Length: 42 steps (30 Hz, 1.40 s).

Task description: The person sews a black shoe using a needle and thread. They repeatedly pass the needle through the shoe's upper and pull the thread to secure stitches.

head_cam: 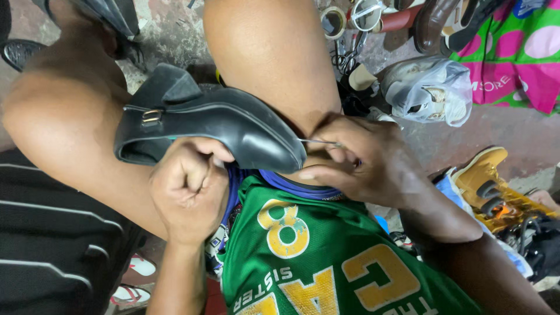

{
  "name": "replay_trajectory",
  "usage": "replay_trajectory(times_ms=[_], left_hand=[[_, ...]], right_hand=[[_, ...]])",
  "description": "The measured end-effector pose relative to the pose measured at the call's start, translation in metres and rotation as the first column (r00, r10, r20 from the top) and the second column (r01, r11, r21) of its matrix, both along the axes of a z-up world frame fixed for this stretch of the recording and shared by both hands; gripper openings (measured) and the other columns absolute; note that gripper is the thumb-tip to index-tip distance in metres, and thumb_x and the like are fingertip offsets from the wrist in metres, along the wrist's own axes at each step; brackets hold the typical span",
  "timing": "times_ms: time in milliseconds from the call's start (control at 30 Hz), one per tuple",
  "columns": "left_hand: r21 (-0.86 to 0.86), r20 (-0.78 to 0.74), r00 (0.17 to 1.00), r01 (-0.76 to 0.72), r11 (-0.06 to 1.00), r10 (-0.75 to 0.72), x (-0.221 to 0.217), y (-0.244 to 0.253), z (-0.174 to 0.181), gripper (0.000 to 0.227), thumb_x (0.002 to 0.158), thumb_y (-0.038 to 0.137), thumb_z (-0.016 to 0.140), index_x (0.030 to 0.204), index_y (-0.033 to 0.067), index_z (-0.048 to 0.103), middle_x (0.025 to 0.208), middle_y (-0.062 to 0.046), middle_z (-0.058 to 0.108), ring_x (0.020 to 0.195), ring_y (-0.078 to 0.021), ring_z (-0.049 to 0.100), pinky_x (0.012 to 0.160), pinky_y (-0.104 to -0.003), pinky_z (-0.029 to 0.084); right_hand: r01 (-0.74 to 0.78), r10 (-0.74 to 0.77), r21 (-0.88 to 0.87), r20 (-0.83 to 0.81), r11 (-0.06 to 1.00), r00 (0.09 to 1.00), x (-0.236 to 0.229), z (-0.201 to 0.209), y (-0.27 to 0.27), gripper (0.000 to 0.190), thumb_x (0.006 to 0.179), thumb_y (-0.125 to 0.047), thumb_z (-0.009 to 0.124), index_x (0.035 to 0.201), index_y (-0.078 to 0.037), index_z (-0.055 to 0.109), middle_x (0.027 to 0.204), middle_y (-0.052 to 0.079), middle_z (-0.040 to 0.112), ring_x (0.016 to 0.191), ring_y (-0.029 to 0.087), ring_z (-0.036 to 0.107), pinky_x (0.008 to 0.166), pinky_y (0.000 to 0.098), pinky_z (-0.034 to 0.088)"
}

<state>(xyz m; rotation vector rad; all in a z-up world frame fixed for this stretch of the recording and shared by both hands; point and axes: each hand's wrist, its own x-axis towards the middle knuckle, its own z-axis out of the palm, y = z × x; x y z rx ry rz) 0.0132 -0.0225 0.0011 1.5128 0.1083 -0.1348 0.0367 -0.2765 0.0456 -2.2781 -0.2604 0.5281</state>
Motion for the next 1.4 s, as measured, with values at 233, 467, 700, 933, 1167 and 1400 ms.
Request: replay_trajectory(times_ms=[233,467,700,933,1167,1400], left_hand=[[0.498,0.085,0.964,0.178,0.849,-0.253,0.008,0.016,0.008,0.015,0.091,-0.005,0.066,0.101,0.0018,0.058,0.089,-0.009,0.057,0.081,-0.0187,0.058,0.078,-0.030,0.048],[0.674,0.154,0.883,0.235,0.700,-0.444,0.023,0.017,0.001,0.015,0.088,0.013,0.079,0.096,0.0064,0.067,0.099,-0.012,0.063,0.095,-0.0349,0.064,0.083,-0.044,0.052],[0.652,0.140,0.893,0.242,0.718,-0.428,0.033,0.027,-0.011,0.015,0.089,0.017,0.078,0.085,0.0061,0.067,0.091,-0.013,0.063,0.086,-0.0364,0.062,0.078,-0.045,0.052],[0.240,-0.098,0.953,0.301,0.923,-0.285,0.023,0.026,0.010,0.012,0.088,0.008,0.062,0.099,0.0039,0.067,0.092,-0.004,0.067,0.080,-0.0155,0.065,0.070,-0.029,0.051],[-0.240,-0.266,0.934,0.174,0.955,-0.237,-0.004,-0.025,-0.006,0.023,0.090,-0.004,0.079,0.109,-0.0016,0.067,0.107,-0.006,0.075,0.096,-0.0098,0.069,0.089,-0.026,0.058],[-0.323,-0.235,0.933,0.188,0.927,-0.271,-0.011,-0.018,-0.019,0.026,0.090,-0.007,0.077,0.113,-0.0030,0.064,0.113,-0.011,0.074,0.105,-0.0149,0.071,0.097,-0.030,0.058]], right_hand=[[0.190,-0.213,0.704,-0.057,0.684,0.975,-0.010,0.004,-0.002,0.016,0.104,-0.017,0.062,0.093,-0.010,0.052,0.109,0.013,0.063,0.080,0.017,0.058,0.099,0.0355,0.054],[0.133,-0.149,0.789,-0.054,0.600,0.987,-0.018,-0.020,0.031,0.015,0.108,-0.012,0.056,0.097,-0.005,0.047,0.085,0.006,0.059,0.070,0.015,0.052,0.067,0.0268,0.048],[0.059,-0.194,0.510,0.215,0.858,0.957,-0.011,-0.038,0.043,0.019,0.110,-0.011,0.054,0.094,-0.004,0.045,0.079,0.005,0.054,0.062,0.009,0.046,0.058,0.0250,0.039],[0.192,-0.207,0.747,-0.075,0.637,0.975,-0.010,-0.035,0.039,0.022,0.113,-0.017,0.047,0.095,-0.005,0.043,0.082,0.003,0.053,0.062,0.009,0.043,0.060,0.0225,0.040],[0.277,-0.398,0.611,0.068,0.741,0.915,0.001,-0.028,-0.003,0.022,0.109,-0.018,0.042,0.102,0.000,0.053,0.105,0.010,0.055,0.067,0.009,0.051,0.063,0.0244,0.045],[0.012,-0.017,0.253,0.019,0.967,1.000,-0.018,-0.022,-0.033,0.023,0.096,-0.011,0.071,0.115,-0.002,0.081,0.074,0.005,0.077,0.051,0.007,0.059,0.050,0.0245,0.044]])
